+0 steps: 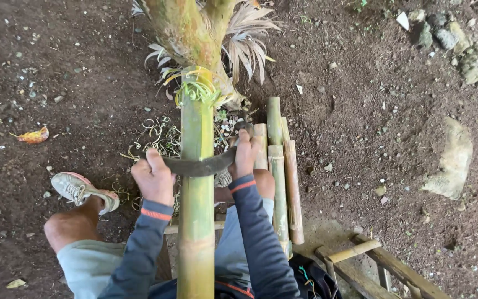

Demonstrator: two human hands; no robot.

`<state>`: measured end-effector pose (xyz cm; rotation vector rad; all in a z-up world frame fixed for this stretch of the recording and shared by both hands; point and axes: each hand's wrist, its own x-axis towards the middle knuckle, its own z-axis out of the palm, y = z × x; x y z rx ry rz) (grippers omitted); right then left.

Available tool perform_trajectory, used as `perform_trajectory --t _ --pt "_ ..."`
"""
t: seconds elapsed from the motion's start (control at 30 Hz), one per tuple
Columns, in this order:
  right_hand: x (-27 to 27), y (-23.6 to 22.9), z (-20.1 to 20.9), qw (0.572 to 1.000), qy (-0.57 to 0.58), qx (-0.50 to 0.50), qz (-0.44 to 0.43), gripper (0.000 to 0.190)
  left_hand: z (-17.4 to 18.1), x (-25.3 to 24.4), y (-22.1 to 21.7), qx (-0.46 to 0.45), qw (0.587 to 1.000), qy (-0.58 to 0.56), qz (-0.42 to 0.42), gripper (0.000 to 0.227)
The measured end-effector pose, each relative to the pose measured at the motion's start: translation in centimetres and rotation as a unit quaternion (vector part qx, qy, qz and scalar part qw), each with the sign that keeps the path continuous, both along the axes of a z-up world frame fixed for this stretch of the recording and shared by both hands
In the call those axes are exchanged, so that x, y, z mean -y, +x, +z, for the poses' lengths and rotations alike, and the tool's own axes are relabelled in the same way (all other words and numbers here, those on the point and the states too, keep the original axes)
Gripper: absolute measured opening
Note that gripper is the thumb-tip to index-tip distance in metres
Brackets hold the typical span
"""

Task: Stripping outer bark and smoothing a bamboo stalk using a curved knife.

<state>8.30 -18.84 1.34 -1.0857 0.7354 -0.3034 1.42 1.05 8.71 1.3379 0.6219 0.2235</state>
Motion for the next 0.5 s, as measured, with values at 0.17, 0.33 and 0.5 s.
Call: perform_trajectory --t 0.17,0.33,0.5 --pt "0.3 3.6 -1.2 0.999 0.033 0.030 0.028 0.020 -3.6 0.4 3.6 0.077 0.994 0.083 0.014 0.057" --pt "-0.1 4.7 0.3 0.999 0.031 0.004 0.021 0.024 -4.6 0.1 5.1 0.105 0.984 0.146 -0.003 0.060" --pt "0.8 10.4 -3.9 0.998 0.026 0.051 -0.017 0.027 -3.7 -0.4 11.5 0.020 0.999 -0.020 -0.025 0.047"
